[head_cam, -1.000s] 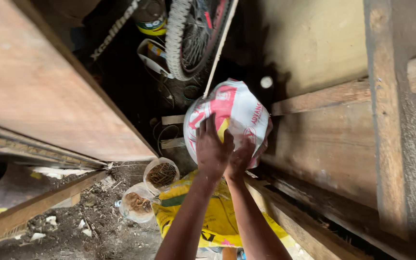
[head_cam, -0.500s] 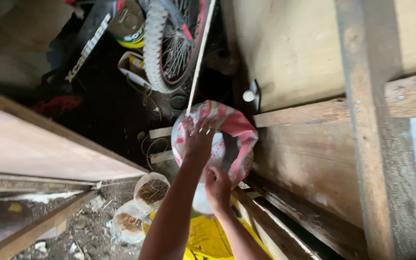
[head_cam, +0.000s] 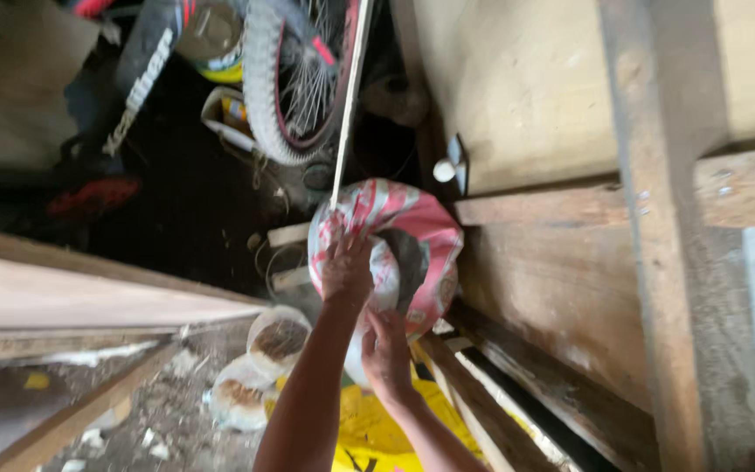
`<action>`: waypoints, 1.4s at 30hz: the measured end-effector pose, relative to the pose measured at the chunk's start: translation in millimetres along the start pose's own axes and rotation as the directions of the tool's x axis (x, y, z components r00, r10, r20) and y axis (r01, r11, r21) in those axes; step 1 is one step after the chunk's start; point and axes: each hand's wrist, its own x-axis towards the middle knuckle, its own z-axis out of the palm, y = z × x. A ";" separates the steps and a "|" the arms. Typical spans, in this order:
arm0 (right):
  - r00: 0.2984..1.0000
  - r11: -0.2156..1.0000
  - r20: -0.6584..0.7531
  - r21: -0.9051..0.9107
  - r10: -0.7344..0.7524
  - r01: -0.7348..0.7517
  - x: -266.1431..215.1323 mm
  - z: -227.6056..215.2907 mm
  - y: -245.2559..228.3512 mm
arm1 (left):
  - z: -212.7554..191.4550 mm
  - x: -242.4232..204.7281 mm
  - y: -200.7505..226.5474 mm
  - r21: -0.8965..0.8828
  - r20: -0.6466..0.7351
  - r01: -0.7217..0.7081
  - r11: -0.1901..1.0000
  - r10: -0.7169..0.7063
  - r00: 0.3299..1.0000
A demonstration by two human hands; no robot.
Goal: The person assembles a small wooden ladder by nailing short wooden rungs between two long bamboo poles. They use a hammer to drive nails from a box into the wood, repeatedly positioning the rungs and securing them to the frame.
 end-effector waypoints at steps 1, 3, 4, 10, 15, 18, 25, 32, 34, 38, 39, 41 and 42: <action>0.998 0.998 -0.026 0.009 -0.058 0.058 2.7 0.8 -0.7 | -0.8 -2.8 2.2 0.047 -0.049 -0.004 0.999 0.006 0.999; 1.000 1.000 0.013 -0.003 0.007 -0.007 8.1 -0.8 -2.5 | -6.7 -10.4 7.5 0.055 -0.087 0.014 0.998 -0.009 0.996; 0.999 0.999 0.030 -0.011 0.036 -0.036 12.3 -0.5 -3.5 | -10.2 -15.5 11.1 0.016 -0.076 0.035 0.999 -0.034 0.997; 0.989 0.974 -0.041 0.176 -0.140 0.145 -9.8 -35.3 -20.6 | -40.3 -92.0 35.4 -0.474 -0.180 0.006 0.880 -0.104 0.978; 0.967 0.982 -0.174 -0.061 -0.188 0.180 -42.0 -57.0 -40.7 | -76.9 -151.4 46.2 -0.655 -0.295 -0.048 0.754 -0.196 0.935; 0.979 0.992 -0.172 0.041 -0.109 0.118 -70.0 -69.6 -48.0 | -96.8 -184.2 61.4 -0.686 -0.293 -0.053 0.726 -0.208 0.933; 0.996 0.939 -0.092 0.345 0.018 0.014 -150.7 -114.8 -68.6 | -155.1 -271.4 107.7 -0.747 -0.266 -0.139 0.651 -0.101 0.959; 0.970 0.881 -0.037 0.428 0.240 -0.202 -211.6 -168.5 -56.5 | -156.8 -319.3 160.0 -0.760 -0.079 -0.072 0.646 0.018 0.997; 0.970 0.892 -0.027 0.400 0.240 -0.209 -220.4 -180.4 -41.1 | -142.5 -323.6 176.6 -0.766 -0.062 -0.075 0.639 0.043 0.997; 0.947 0.867 -0.105 0.443 0.304 -0.229 -245.8 -194.2 -18.6 | -116.3 -339.8 203.9 -0.716 -0.102 -0.166 0.678 0.133 0.986; 0.940 0.865 -0.125 0.445 0.317 -0.232 -250.8 -199.3 -11.4 | -108.5 -340.3 213.2 -0.707 -0.093 -0.170 0.686 0.149 0.984; 0.919 0.846 -0.150 0.465 0.366 -0.261 -263.5 -212.2 2.3 | -94.2 -343.2 233.1 -0.690 -0.068 -0.178 0.702 0.182 0.981; 0.903 0.828 -0.154 0.483 0.401 -0.285 -270.3 -220.4 8.5 | -88.5 -345.0 243.9 -0.686 -0.044 -0.175 0.706 0.199 0.979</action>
